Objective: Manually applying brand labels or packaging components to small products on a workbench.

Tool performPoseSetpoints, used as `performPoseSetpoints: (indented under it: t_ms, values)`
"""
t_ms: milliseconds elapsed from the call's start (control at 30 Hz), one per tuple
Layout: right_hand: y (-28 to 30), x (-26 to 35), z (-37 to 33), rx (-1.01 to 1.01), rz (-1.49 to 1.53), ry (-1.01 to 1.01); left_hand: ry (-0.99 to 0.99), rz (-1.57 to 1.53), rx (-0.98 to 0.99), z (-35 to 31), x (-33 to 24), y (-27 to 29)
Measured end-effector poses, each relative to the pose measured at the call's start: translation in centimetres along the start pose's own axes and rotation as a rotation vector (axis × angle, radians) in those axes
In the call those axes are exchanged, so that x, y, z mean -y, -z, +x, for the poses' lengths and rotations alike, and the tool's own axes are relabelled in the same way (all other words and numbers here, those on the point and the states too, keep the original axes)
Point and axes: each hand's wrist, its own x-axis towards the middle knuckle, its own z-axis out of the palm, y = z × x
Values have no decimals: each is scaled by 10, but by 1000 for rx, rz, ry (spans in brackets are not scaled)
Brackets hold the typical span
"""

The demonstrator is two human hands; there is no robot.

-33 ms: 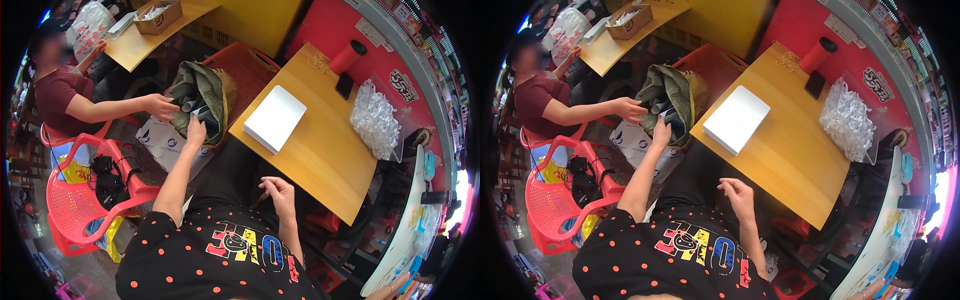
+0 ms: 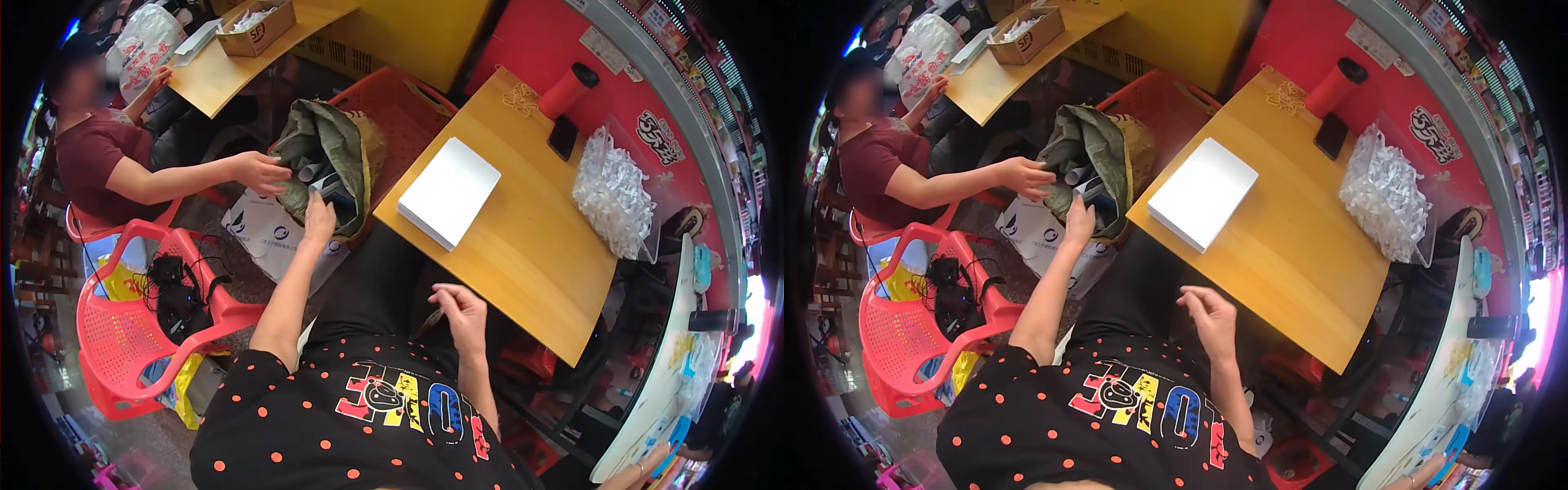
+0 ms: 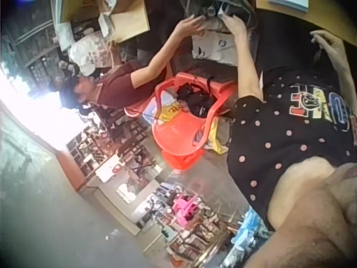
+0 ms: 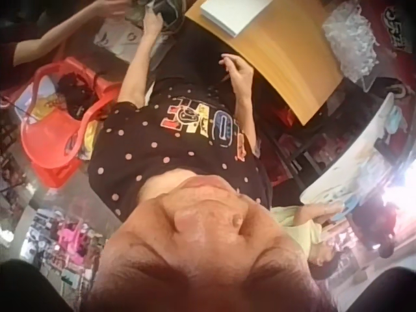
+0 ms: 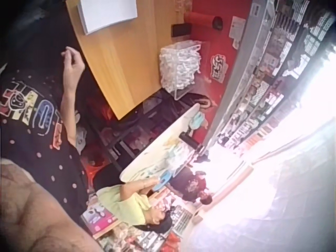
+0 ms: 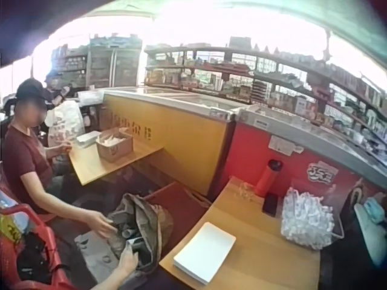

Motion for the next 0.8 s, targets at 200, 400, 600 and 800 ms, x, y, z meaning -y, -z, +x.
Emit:
performPoseSetpoints:
  t_ms: [200,400,600,800]
  values:
    - [-2,50,48,-206,-855,596,154,-132,217,-26,-1,42]
    - [7,41,84,-132,-1204,719,251,-266,306,-45,-36,89]
    - [7,36,84,-126,-1278,899,390,-491,391,-102,-39,90]
    - [9,31,78,-140,-1145,825,400,-763,474,-102,-95,103]
